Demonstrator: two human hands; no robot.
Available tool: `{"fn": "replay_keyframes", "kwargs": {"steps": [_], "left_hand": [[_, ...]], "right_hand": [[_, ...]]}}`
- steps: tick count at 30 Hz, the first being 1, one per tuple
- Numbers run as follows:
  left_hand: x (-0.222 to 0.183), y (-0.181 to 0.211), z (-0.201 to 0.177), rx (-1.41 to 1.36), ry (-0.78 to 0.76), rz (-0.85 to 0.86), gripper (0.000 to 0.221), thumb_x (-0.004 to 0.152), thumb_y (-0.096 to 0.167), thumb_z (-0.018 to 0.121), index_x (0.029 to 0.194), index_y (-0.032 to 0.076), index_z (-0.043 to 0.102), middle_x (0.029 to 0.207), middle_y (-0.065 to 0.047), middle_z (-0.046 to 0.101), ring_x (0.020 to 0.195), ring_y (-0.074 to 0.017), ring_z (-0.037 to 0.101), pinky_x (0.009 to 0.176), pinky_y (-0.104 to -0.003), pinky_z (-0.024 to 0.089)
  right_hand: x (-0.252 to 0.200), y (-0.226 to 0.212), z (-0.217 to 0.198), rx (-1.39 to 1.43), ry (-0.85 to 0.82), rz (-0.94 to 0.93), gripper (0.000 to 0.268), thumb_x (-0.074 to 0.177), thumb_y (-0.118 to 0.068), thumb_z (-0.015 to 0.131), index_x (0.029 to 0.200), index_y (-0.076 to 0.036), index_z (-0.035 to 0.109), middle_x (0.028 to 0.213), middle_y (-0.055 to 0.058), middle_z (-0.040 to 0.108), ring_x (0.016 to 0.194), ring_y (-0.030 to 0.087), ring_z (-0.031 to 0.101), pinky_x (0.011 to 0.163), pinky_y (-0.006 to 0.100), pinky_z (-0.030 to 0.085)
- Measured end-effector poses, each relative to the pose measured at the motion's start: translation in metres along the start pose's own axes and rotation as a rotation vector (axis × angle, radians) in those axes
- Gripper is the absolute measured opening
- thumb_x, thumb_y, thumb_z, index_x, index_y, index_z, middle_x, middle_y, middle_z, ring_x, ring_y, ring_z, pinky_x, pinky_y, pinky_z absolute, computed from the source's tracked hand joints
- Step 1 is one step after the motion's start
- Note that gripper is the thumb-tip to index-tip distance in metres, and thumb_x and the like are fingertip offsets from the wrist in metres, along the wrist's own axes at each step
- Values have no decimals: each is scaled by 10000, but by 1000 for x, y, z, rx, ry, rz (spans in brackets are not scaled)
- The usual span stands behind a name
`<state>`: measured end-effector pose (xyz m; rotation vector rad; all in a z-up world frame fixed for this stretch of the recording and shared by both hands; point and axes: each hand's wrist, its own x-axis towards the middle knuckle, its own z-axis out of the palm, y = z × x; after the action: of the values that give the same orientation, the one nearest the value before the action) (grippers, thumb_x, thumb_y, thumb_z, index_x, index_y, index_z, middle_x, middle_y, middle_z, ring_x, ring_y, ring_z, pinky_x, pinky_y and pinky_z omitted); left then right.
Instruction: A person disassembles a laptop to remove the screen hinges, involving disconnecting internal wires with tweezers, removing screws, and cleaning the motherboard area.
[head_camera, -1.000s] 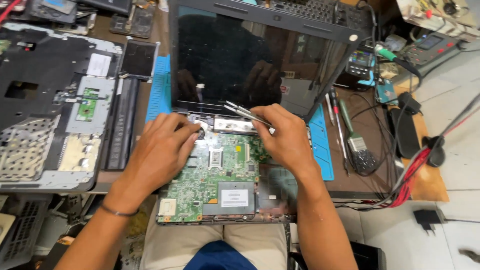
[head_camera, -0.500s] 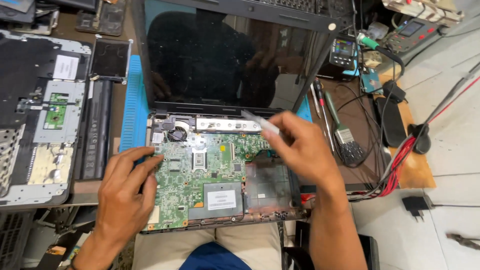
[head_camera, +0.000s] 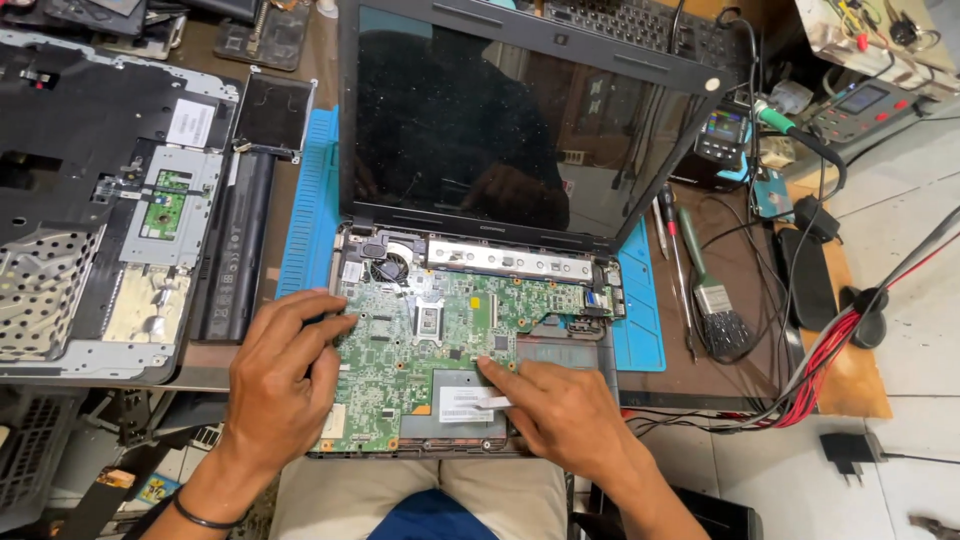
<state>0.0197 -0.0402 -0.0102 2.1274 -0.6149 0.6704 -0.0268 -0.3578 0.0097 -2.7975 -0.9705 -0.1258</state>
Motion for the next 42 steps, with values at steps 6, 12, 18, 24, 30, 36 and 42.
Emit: {"fn": "replay_keyframes", "kwargs": {"steps": [6, 12, 18, 24, 30, 36, 42], "left_hand": [[1, 2, -2, -7, 9, -14, 321, 873, -155, 505, 1076, -51, 731, 1141, -188, 696, 1161, -374, 642, 1030, -465, 556], [3, 11, -4, 43, 27, -48, 294, 920, -146, 494, 1040, -49, 744, 1173, -190, 700, 1157, -386, 652, 1059, -508, 526], [-10, 13, 6, 225, -2, -247, 326, 913, -85, 585, 1096, 59, 813, 1250, -104, 741, 1100, -302, 672, 1058, -486, 547], [-15, 14, 11, 268, 28, -325, 353, 929, -39, 595, 1148, 127, 817, 1300, -52, 742, 1118, -281, 677, 1018, -479, 573], [-21, -1, 12, 364, 108, -153, 383, 894, -39, 626, 1186, 109, 825, 1282, -52, 764, 1141, -269, 703, 1090, -424, 477], [-14, 1, 5, 305, 43, -174, 261, 896, 38, 592, 1110, 122, 718, 1233, -36, 737, 1102, -281, 634, 886, -432, 434], [-8, 3, -1, 316, 64, -128, 278, 858, 18, 612, 1106, 103, 703, 1179, -35, 735, 1067, -257, 637, 883, -410, 445]], "right_hand": [[-8, -1, 5, 81, -88, 45, 669, 966, -162, 676, 1576, -209, 406, 755, 16, 604, 571, 223, 548, 413, 407, 398], [-17, 28, -23, 842, 347, 631, 266, 912, -86, 768, 1120, -135, 610, 805, -30, 624, 562, 29, 466, 480, 197, 390], [-34, 109, -41, 410, 601, 1060, 204, 980, -168, 668, 1149, -58, 705, 921, 48, 601, 659, 172, 714, 642, 303, 619], [-36, 137, -8, -242, 217, 999, 276, 975, -275, 663, 1232, -173, 670, 1101, 88, 703, 1000, 385, 663, 659, 585, 513], [-38, 145, -21, -395, 371, 933, 290, 1000, -353, 637, 1164, -156, 772, 1028, 90, 684, 1008, 333, 623, 745, 496, 526], [-87, 195, -29, -378, 77, 1027, 484, 998, -415, 580, 1433, -217, 657, 1273, 166, 699, 1136, 455, 591, 928, 546, 479], [-89, 202, -37, -58, 260, 1097, 577, 883, -304, 793, 1403, -82, 679, 1350, 198, 564, 1256, 377, 574, 1076, 444, 425]]}}
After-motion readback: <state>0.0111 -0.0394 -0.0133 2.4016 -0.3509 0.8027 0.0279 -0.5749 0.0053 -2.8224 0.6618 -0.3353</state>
